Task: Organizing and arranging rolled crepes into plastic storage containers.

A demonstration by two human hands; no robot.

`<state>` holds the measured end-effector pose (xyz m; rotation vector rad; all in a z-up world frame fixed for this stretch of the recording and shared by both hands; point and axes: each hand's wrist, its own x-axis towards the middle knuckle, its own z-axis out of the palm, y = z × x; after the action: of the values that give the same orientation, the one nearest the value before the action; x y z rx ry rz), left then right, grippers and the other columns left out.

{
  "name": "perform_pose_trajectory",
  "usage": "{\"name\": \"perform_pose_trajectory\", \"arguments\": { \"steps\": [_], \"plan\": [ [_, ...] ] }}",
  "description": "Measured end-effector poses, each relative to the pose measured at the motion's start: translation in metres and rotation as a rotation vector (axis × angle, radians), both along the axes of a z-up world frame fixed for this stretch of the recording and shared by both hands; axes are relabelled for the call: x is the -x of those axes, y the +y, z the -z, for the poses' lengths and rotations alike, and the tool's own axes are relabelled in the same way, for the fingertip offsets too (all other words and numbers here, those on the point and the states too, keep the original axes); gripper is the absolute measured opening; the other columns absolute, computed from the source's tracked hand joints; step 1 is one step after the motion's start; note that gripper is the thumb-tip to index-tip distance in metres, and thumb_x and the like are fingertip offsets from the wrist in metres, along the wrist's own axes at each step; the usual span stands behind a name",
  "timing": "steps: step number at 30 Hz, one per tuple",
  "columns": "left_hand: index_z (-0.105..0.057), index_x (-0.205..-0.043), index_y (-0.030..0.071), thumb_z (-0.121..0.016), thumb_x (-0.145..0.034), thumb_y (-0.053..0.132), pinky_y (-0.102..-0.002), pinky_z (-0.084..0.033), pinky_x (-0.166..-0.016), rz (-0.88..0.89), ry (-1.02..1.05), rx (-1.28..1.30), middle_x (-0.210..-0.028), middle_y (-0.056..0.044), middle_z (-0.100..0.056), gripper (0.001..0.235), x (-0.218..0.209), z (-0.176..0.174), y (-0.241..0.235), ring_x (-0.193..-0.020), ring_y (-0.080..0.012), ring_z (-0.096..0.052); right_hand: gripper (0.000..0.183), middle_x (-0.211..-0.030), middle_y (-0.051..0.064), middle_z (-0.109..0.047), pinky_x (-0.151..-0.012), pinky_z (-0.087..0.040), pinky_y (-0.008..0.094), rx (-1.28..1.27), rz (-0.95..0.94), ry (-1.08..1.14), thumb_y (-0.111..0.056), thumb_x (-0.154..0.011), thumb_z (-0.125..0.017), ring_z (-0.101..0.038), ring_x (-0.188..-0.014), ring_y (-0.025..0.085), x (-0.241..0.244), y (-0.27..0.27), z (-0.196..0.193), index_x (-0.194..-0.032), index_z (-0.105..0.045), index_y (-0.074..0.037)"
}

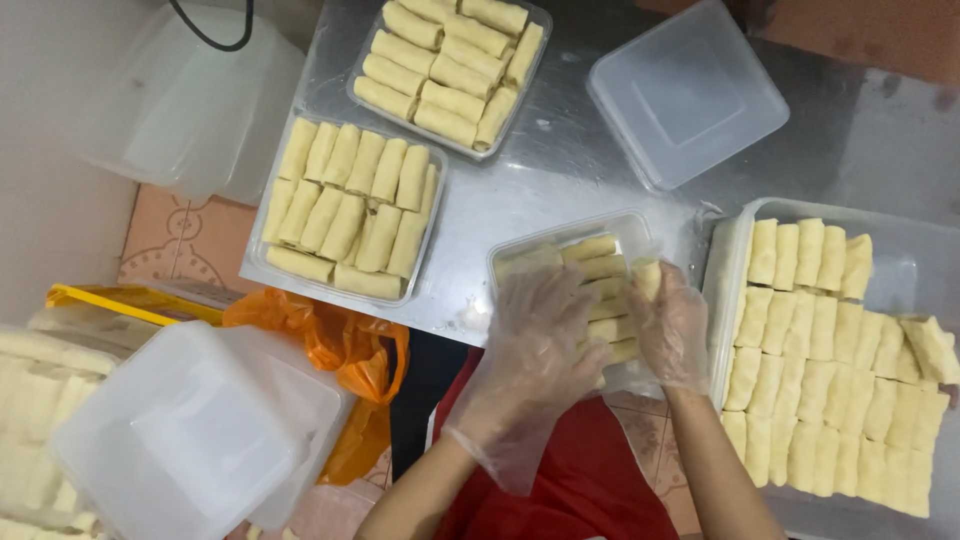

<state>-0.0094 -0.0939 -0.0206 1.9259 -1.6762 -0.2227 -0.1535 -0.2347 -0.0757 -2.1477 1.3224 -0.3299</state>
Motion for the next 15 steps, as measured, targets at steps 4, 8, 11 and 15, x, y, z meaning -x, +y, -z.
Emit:
{"name": "perform_pose_trajectory", "arguments": {
  "steps": [4, 8, 11, 15],
  "plan": [
    [-0.061, -0.13, 0.01, -0.046, -0.108, 0.021, -0.038, -0.045, -0.103, 0.27, -0.074, -0.552, -0.129, -0.007, -0.058, 0.03, -0.01, 0.025, -0.057, -0.123, -0.0245, -0.051, 0.049, -0.105, 0.016, -0.071, -0.078, -0.061, 0.039, 0.357, -0.075, -0.182, -0.015, -0.101, -0.073, -0.065, -0.077, 0.019, 0.015, -0.009, 0.047, -0.144, -0.054, 0.002],
    [-0.07, -0.101, 0.009, -0.067, -0.084, 0.028, -0.049, -0.041, -0.104, 0.261, -0.201, -0.321, -0.119, -0.012, -0.07, 0.026, -0.002, 0.05, -0.094, -0.123, -0.0264, -0.058, 0.041, -0.112, 0.018, -0.059, -0.059, -0.054, 0.04, 0.649, -0.166, -0.009, -0.01, -0.099, -0.069, -0.06, -0.081, 0.028, -0.005, -0.017, 0.054, -0.136, -0.055, 0.001],
    [-0.072, -0.112, 0.003, -0.067, -0.082, 0.029, -0.041, -0.045, -0.095, 0.275, -0.115, -0.519, -0.118, -0.015, -0.07, 0.04, -0.002, 0.051, -0.108, -0.118, -0.0256, -0.06, 0.027, -0.109, 0.015, -0.056, -0.072, -0.055, 0.045, 0.733, -0.202, -0.013, -0.006, -0.091, -0.07, -0.062, -0.093, 0.033, -0.017, -0.014, 0.043, -0.115, -0.058, -0.006],
    [-0.075, -0.107, 0.004, -0.065, -0.084, 0.03, -0.044, -0.045, -0.1, 0.193, -0.068, -0.402, -0.124, -0.011, -0.069, 0.036, 0.008, 0.086, -0.1, -0.131, -0.0254, -0.054, 0.012, -0.093, 0.011, -0.062, -0.067, -0.054, 0.045, 0.686, -0.196, 0.169, -0.009, -0.085, -0.074, -0.063, -0.085, 0.031, -0.016, -0.02, 0.055, -0.091, -0.064, -0.011]
  ]
}}
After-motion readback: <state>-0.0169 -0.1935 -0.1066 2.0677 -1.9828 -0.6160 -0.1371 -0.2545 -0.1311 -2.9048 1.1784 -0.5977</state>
